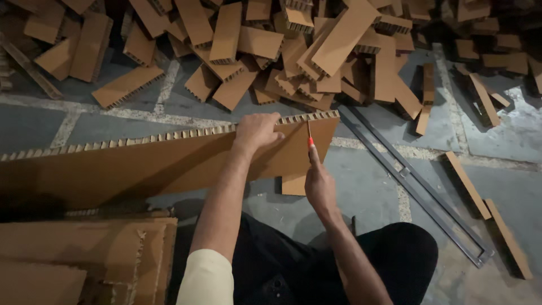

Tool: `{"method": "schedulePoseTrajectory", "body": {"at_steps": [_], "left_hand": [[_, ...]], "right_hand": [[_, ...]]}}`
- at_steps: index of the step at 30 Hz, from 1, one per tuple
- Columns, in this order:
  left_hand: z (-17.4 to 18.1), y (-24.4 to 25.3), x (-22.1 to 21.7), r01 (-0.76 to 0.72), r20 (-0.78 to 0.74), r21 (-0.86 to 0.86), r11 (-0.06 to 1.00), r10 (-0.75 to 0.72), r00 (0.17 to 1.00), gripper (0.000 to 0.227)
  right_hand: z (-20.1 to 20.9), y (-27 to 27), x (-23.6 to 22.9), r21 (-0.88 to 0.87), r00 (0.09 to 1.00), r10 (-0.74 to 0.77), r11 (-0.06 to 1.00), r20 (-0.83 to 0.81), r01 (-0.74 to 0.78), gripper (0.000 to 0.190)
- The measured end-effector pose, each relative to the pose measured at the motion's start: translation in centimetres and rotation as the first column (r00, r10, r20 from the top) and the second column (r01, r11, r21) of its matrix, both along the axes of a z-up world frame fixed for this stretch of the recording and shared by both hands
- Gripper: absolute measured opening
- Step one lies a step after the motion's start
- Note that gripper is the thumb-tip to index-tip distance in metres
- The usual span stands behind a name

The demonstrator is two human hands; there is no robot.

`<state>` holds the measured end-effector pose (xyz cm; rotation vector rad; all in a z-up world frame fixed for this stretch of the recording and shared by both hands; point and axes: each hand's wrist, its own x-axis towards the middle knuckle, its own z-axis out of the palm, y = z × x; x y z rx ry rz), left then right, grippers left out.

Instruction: The person sits on a tiled floor and uses a red utility knife to cut a large corrugated cardboard sheet into smaller rectangular strips. They repeatedly score the cardboard, snap off the cut sections, and toss them onto a growing pile. A metal square tool is visible nearby but not used during the cutting.

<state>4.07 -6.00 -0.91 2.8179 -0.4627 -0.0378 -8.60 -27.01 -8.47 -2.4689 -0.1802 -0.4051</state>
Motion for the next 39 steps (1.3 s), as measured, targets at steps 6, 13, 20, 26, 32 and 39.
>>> {"method": "schedulePoseTrajectory", "body": {"at_steps": [6,13,20,26,32,39], "left_hand": [[-0.3,0.2,0.1,0.009,0.043,-0.017,1.0,-0.008,0.999,0.049],[-0.6,0.2,0.8,0.026,0.037,-0.059,0.998,-0.024,0.999,0.046],[-0.9,0.4,0.7,0.025,0.066,-0.016,1.0,-0.024,0.998,0.048],[-0.4,0.6,0.0,0.045,0.087,-0.047,0.998,-0.041,0.995,0.048],[0.0,0.8,0.2,0.069,0.004,-0.003,0.998,-0.069,0.998,0.044],[-1.6,4.7,0.3,0.048,-0.075,-0.007,0.999,-0.048,0.996,0.045]], "right_hand": [[1.6,0.6,0.2,0.015,0.999,0.016,1.0,-0.038,-0.015,0.073],[1.7,1.2,2.6,-0.017,1.0,0.014,1.0,0.015,-0.013,0.077],[-4.3,0.3,1.7,0.014,0.961,-0.027,0.999,-0.276,0.032,0.09],[-15.0,-2.3,-2.7,-0.208,0.808,-0.049,0.974,-0.587,-0.092,0.095],[-20.2,-4.5,-1.6,-0.198,0.837,-0.006,0.973,-0.546,-0.122,0.098],[-7.9,-8.6,-1.4,0.207,0.773,-0.101,0.934,-0.627,0.29,0.084]]}}
